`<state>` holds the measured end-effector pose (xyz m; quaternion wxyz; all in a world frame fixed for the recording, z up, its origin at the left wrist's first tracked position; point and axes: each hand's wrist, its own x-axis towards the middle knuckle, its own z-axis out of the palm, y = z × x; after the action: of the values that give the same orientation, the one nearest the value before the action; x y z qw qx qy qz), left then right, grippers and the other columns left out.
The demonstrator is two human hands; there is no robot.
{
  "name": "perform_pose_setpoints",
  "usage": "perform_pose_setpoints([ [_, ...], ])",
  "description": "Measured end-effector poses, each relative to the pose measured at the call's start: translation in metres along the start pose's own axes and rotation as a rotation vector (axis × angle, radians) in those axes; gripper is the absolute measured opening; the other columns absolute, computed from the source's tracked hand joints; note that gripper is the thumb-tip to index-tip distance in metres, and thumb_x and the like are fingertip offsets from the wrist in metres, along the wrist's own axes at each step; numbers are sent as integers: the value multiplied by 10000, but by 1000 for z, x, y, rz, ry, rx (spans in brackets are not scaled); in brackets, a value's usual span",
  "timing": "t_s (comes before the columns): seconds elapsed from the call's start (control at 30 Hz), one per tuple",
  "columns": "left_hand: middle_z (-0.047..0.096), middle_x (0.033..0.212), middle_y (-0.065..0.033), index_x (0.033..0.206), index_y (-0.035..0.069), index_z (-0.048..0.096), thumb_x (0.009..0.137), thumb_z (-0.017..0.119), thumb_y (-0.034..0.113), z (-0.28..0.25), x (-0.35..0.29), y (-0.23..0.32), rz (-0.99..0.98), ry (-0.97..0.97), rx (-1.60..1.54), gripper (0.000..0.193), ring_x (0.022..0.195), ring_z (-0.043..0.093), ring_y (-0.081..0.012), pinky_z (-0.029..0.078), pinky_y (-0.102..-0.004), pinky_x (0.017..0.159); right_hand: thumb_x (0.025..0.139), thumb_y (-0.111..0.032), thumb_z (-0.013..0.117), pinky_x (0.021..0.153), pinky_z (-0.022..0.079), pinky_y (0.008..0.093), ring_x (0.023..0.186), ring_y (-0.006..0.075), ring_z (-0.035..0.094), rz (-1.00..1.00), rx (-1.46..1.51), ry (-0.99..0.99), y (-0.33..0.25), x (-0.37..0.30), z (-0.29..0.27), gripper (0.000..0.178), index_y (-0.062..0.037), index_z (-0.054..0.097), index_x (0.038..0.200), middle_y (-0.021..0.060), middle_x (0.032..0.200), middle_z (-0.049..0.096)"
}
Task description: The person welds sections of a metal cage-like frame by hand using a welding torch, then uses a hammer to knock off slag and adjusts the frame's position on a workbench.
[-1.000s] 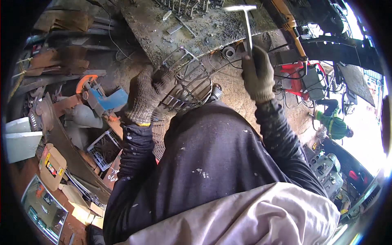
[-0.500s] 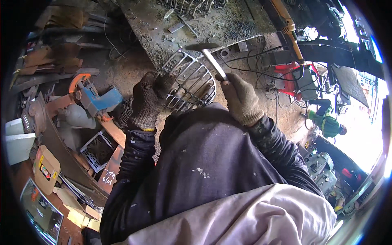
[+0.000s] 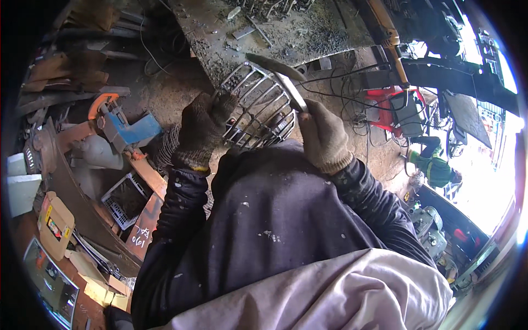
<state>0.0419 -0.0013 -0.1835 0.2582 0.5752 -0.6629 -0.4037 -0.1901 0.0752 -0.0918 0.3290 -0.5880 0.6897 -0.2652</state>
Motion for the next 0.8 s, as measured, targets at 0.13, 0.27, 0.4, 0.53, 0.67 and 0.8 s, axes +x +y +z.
perform_pose_setpoints([
  [0.13,599,688,-213,774,-1,599,882,682,390,5,-1,-5,36,28,-123,414,646,620,-377,444,-432,563,957,-224,523,663,509,425,743,360,660,26,-38,-31,15,7,9,298,-4,577,1150,204,775,642],
  [0.27,601,683,-207,771,-7,600,887,675,397,9,3,-16,112,49,-37,426,663,628,-384,452,-429,567,963,-239,512,661,501,428,742,361,659,36,-5,-25,5,2,12,304,-10,579,1151,200,756,632],
  [0.4,616,740,-210,853,-6,599,906,640,338,2,3,-6,84,18,-53,350,704,632,-383,462,-409,587,962,-225,518,649,495,406,732,340,658,146,17,-20,-2,5,7,264,-18,602,1102,186,772,634],
  [0.53,579,658,-215,730,11,570,884,651,497,1,1,0,74,39,-40,517,636,600,-396,453,-439,568,965,-223,513,653,487,409,733,333,651,72,42,24,3,7,12,260,-7,612,1072,188,772,628],
  [0.67,612,779,-226,897,3,581,932,617,345,3,1,-7,75,-18,55,346,760,610,-435,464,-414,618,964,-224,519,680,497,403,753,338,656,168,79,-52,-5,6,1,283,3,605,1110,195,791,638],
  [0.8,640,780,-173,912,-7,576,930,632,306,10,1,-17,84,19,59,318,751,654,-331,490,-377,640,966,-230,514,694,500,407,770,346,656,61,28,8,-3,0,5,294,2,605,1122,197,794,639],
])
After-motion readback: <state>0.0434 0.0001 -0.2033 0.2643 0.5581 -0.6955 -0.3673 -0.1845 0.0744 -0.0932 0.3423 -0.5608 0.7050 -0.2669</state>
